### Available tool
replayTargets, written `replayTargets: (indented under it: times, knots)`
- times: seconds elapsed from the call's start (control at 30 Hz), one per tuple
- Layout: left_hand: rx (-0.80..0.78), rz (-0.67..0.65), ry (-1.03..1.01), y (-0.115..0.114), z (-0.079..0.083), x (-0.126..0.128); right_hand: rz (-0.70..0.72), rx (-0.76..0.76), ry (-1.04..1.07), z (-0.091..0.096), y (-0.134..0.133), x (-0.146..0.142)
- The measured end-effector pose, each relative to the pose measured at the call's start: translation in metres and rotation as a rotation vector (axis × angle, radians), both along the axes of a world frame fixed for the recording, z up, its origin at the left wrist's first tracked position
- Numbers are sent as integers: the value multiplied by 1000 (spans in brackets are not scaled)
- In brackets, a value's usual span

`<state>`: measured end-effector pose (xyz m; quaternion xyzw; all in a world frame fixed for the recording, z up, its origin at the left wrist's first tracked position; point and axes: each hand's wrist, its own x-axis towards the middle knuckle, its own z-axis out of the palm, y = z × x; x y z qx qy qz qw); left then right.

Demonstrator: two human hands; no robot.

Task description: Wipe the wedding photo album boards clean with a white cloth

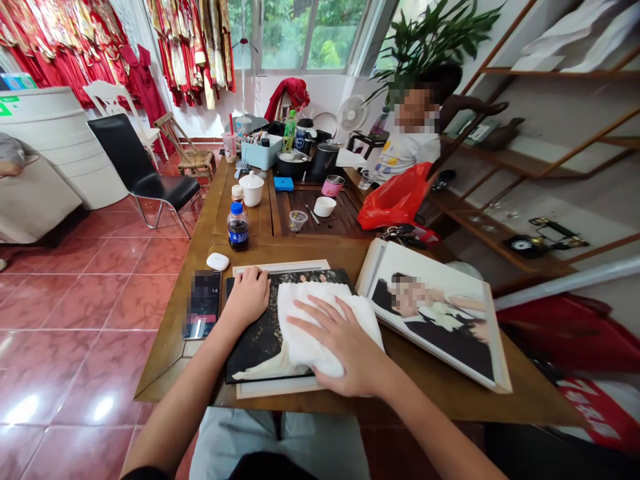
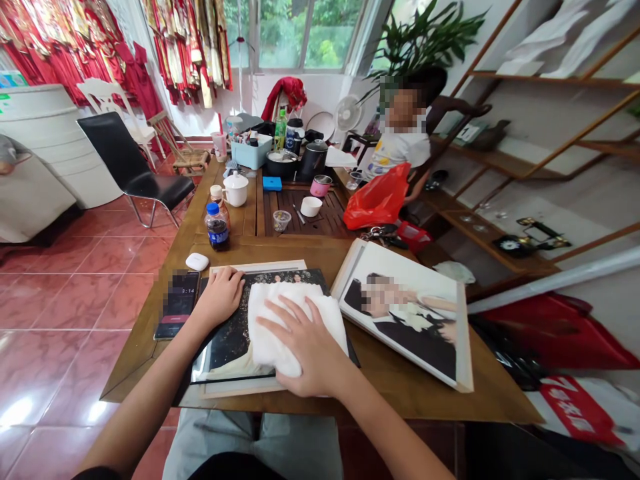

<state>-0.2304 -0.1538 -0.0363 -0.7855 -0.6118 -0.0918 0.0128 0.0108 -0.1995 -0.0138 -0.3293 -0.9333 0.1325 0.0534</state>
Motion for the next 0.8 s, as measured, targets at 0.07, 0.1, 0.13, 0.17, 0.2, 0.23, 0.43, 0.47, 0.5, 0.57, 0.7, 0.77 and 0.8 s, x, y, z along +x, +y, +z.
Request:
replayTargets:
  times: [0.07,0.1,0.13,0.17,0.2,0.23,0.43,0.47,0.5,0.57,0.7,0.77,0.8]
  knots:
    - [7,2,5,0,-1,0,28,-22,-2,1,-7,1]
    - [8,2,10,0,-1,0,41,-32,-4,2,-7,1]
    - [7,1,15,0,-1,0,50,-40,-5,2,-5,2]
    - [5,0,21,0,0,0,50,-42,-6,3,-1,3]
    - [2,-1,27,0,0,0,43,-41,-7,3,5,3]
    - [-1,-1,31,-1,0,0,29,-35,-7,3,11,3]
    - [-19,-16,27,-1,1,-1,-43,36,20,3,54,-11]
    - [-20,-16,26,-1,1,-1,-47,44,21,3,58,-14]
    - [-19,-15,24,-1,1,-1,-48,50,21,3,61,-16]
    - [-18,-13,21,-1,1,-1,-39,55,16,3,61,-19]
    - [-29,-4,9,-1,2,0,51,13,1,6,38,-18]
    - [-30,4,2,-1,2,0,96,-29,-10,8,20,-17]
    - [-28,7,0,-1,2,1,113,-50,-16,9,12,-16]
